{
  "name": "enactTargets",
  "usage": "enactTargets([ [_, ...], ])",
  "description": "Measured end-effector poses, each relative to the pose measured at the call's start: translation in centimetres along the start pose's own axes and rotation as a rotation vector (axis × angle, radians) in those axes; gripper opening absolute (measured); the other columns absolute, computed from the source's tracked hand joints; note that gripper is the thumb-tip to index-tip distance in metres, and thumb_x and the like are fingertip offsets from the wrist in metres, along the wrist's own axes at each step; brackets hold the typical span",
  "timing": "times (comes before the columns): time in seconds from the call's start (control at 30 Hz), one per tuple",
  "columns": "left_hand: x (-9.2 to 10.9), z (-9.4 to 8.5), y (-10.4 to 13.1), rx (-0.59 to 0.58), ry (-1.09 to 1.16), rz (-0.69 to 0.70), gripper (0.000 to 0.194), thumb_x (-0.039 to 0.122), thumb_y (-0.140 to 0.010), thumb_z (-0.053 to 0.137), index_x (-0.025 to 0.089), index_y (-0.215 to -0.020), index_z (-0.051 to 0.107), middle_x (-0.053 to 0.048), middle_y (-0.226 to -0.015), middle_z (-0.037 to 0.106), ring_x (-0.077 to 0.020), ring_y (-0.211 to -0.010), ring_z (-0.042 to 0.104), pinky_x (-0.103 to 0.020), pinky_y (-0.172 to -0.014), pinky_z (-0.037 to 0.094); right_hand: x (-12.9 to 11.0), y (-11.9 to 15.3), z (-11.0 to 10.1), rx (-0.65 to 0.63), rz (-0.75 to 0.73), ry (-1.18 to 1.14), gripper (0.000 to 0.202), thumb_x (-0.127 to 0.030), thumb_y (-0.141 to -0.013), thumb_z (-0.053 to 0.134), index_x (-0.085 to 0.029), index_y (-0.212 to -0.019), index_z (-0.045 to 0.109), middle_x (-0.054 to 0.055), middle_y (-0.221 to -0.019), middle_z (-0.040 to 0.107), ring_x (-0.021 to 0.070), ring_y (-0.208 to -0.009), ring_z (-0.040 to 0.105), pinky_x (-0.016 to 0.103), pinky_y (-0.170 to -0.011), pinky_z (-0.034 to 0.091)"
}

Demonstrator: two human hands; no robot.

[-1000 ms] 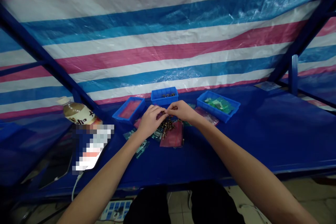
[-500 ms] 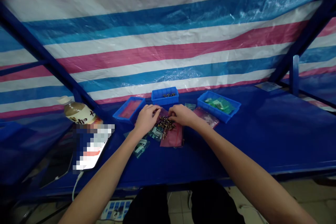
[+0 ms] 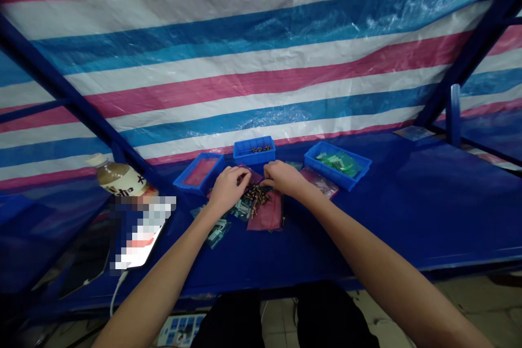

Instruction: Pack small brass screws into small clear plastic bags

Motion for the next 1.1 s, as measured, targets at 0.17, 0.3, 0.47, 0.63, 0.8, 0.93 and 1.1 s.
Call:
enactTargets([
  [0.17, 0.1, 0.1, -0.2, -0.093, 0.320, -0.064, 0.030, 0.043, -0.089, 0.051, 0.021, -0.086, 0.071, -0.002, -0.077, 0.070, -0.0154, -0.067, 0.057, -0.028, -0.061, 0.041, -1.4, 0.1, -1.2, 0.133, -0.104, -0.101, 0.007, -0.025, -0.085, 0.059, -0.020, -0.085, 0.054, 0.003, -0.077, 0.059, 0.0154, -0.069, 0.052, 0.026, -0.062, 0.034],
  [0.3, -0.1, 0.5, -0.2, -0.159, 0.508, -0.114, 0.033, 0.047, -0.086, 0.056, 0.019, -0.093, 0.072, -0.003, -0.083, 0.072, -0.0156, -0.070, 0.061, -0.027, -0.063, 0.044, -2.4, 0.4, -1.6, 0.165, -0.189, -0.135, 0.004, -0.016, -0.084, 0.056, -0.019, -0.085, 0.053, 0.003, -0.081, 0.056, 0.0148, -0.073, 0.049, 0.025, -0.066, 0.036],
  [0.47, -0.4, 0.9, -0.3, -0.165, 0.657, -0.125, 0.030, 0.044, -0.082, 0.062, 0.017, -0.093, 0.070, -0.005, -0.087, 0.072, -0.0161, -0.074, 0.062, -0.027, -0.066, 0.047, -2.6, 0.4, -1.5, 0.173, -0.230, -0.168, 0.004, -0.016, -0.084, 0.056, -0.019, -0.085, 0.053, 0.004, -0.084, 0.055, 0.0154, -0.077, 0.050, 0.025, -0.068, 0.038],
  [0.63, -1.0, 0.6, -0.4, -0.058, 0.652, -0.179, 0.028, 0.042, -0.081, 0.065, 0.018, -0.095, 0.070, -0.005, -0.086, 0.071, -0.0151, -0.072, 0.061, -0.027, -0.065, 0.047, -1.8, 0.2, -2.0, 0.244, -0.149, -0.203, 0.017, -0.013, -0.084, 0.054, -0.018, -0.100, 0.056, 0.005, -0.089, 0.059, 0.0178, -0.086, 0.053, 0.028, -0.077, 0.041],
  [0.8, -1.6, 0.5, -0.4, 0.020, 0.588, -0.187, 0.023, 0.036, -0.080, 0.066, 0.020, -0.097, 0.069, -0.004, -0.091, 0.071, -0.0158, -0.076, 0.062, -0.028, -0.068, 0.049, -1.3, -0.2, -1.5, 0.173, -0.106, -0.295, 0.016, -0.019, -0.087, 0.052, -0.019, -0.097, 0.065, 0.007, -0.095, 0.066, 0.0179, -0.087, 0.059, 0.030, -0.079, 0.043],
  [0.93, -1.5, 0.5, -0.4, 0.025, 0.543, -0.163, 0.021, 0.035, -0.080, 0.066, 0.022, -0.095, 0.070, -0.004, -0.092, 0.071, -0.0164, -0.079, 0.063, -0.029, -0.070, 0.049, -1.6, -0.2, -1.4, 0.130, -0.109, -0.315, 0.018, -0.023, -0.090, 0.050, -0.018, -0.091, 0.068, 0.007, -0.090, 0.068, 0.0176, -0.083, 0.060, 0.029, -0.077, 0.043],
  [1.1, -1.3, 0.2, -0.4, 0.013, 0.471, -0.136, 0.017, 0.034, -0.080, 0.067, 0.023, -0.093, 0.071, -0.003, -0.090, 0.072, -0.0182, -0.082, 0.063, -0.032, -0.073, 0.049, -1.9, -0.1, -1.7, 0.068, -0.108, -0.311, 0.021, -0.025, -0.092, 0.047, -0.019, -0.092, 0.068, 0.006, -0.091, 0.069, 0.0172, -0.082, 0.060, 0.028, -0.074, 0.042],
])
Point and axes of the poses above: each hand's wrist, its own y-axis away from the middle knuckle, its own z-axis out of the palm, x = y × z, the point moved 4 cm from there along -y, towards the middle knuckle
